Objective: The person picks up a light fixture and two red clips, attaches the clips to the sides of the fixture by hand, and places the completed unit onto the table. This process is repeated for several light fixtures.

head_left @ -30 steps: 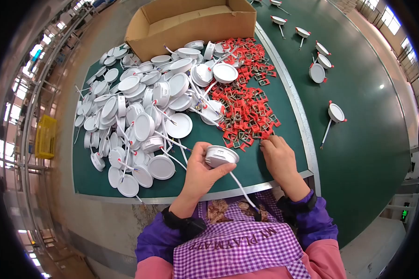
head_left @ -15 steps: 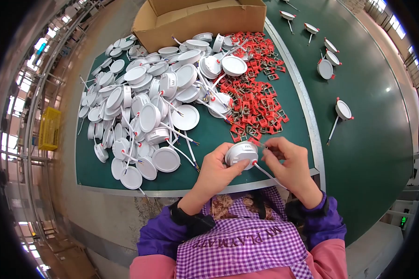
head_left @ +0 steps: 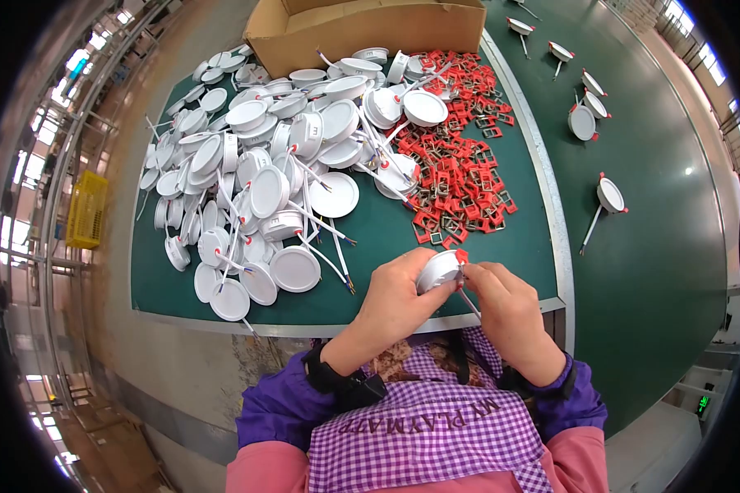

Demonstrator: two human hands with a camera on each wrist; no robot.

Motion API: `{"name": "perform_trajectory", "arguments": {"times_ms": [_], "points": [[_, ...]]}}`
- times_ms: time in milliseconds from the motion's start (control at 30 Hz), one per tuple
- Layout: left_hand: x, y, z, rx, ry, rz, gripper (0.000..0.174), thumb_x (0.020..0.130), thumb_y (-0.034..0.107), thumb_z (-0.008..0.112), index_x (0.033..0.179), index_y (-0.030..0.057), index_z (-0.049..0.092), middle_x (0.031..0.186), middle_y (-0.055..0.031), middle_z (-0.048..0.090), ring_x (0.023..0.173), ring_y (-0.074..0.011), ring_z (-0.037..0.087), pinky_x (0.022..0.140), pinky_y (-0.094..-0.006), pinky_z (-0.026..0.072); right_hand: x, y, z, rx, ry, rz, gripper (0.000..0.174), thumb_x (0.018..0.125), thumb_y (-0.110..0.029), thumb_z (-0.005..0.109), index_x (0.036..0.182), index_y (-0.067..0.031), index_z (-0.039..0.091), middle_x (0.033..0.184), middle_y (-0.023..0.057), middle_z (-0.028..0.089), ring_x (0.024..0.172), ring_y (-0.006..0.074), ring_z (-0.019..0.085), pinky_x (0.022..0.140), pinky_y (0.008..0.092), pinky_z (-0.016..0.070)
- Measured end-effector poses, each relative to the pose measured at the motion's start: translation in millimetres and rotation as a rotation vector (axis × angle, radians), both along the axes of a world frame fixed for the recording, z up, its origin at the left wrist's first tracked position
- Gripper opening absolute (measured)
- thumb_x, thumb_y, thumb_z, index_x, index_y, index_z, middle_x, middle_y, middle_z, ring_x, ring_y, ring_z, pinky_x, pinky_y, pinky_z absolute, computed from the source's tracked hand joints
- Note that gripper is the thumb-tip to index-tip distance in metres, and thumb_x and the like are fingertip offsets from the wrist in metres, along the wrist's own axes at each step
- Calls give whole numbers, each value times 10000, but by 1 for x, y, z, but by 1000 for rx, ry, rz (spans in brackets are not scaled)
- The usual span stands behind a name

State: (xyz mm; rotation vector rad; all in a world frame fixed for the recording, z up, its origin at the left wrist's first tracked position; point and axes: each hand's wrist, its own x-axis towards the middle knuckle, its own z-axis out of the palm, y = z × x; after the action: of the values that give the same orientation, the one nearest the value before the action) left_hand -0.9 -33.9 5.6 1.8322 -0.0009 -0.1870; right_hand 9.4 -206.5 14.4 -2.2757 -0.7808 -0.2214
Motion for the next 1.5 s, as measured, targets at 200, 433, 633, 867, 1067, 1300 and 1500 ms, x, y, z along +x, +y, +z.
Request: {"name": "perform_trajectory", "arguments": {"times_ms": [200,433,633,867,1067,1300,1500], "points": [[2,3,0,119,-127,-48,250,772,134,726,964,19,612,820,-84,635,699,-140,606,619,-274,479,-4,1,-2,51,-1,-18,282,708,78,583,983,17,581,879,142,621,730,285,627,613,340,522],[-5,-2,3,142,-225,-87,256,761,133,727,959,19,613,825,-93,633,703,-170,612,630,-280,479,5,-7,-13,133,132,-86,244,742,108,567,968,16,587,877,138,624,714,277,635,607,320,512],[0,-4,2,114,-140,17,255,771,113,705,986,11,614,834,-86,628,719,-135,603,630,-272,476,0,-6,-4,204,120,-169,224,779,88,582,991,14,586,877,153,621,712,281,637,607,319,506],[2,-7,0,207,-225,21,251,769,121,705,972,10,605,834,-105,623,716,-188,619,624,-296,485,-6,1,-6,135,54,-117,257,762,91,591,1005,8,586,866,145,622,708,284,633,594,333,507],[7,-3,-1,336,-383,-72,276,748,136,707,970,14,595,847,-133,617,741,-276,624,643,-347,492,-6,1,-16,133,36,-120,268,734,104,594,984,8,586,852,140,623,710,279,633,599,336,509],[3,-3,2,237,-240,-158,293,756,163,707,983,17,594,850,-129,615,752,-277,619,666,-346,484,-5,-11,-15,259,226,-109,249,728,111,600,954,8,589,814,135,611,682,264,624,595,325,504],[-1,-1,-5,159,-133,-133,276,771,132,711,986,13,586,839,-96,617,735,-179,603,661,-290,472,-10,-1,-8,192,118,-79,210,727,110,611,910,11,589,814,126,598,684,253,622,588,313,495]]}}
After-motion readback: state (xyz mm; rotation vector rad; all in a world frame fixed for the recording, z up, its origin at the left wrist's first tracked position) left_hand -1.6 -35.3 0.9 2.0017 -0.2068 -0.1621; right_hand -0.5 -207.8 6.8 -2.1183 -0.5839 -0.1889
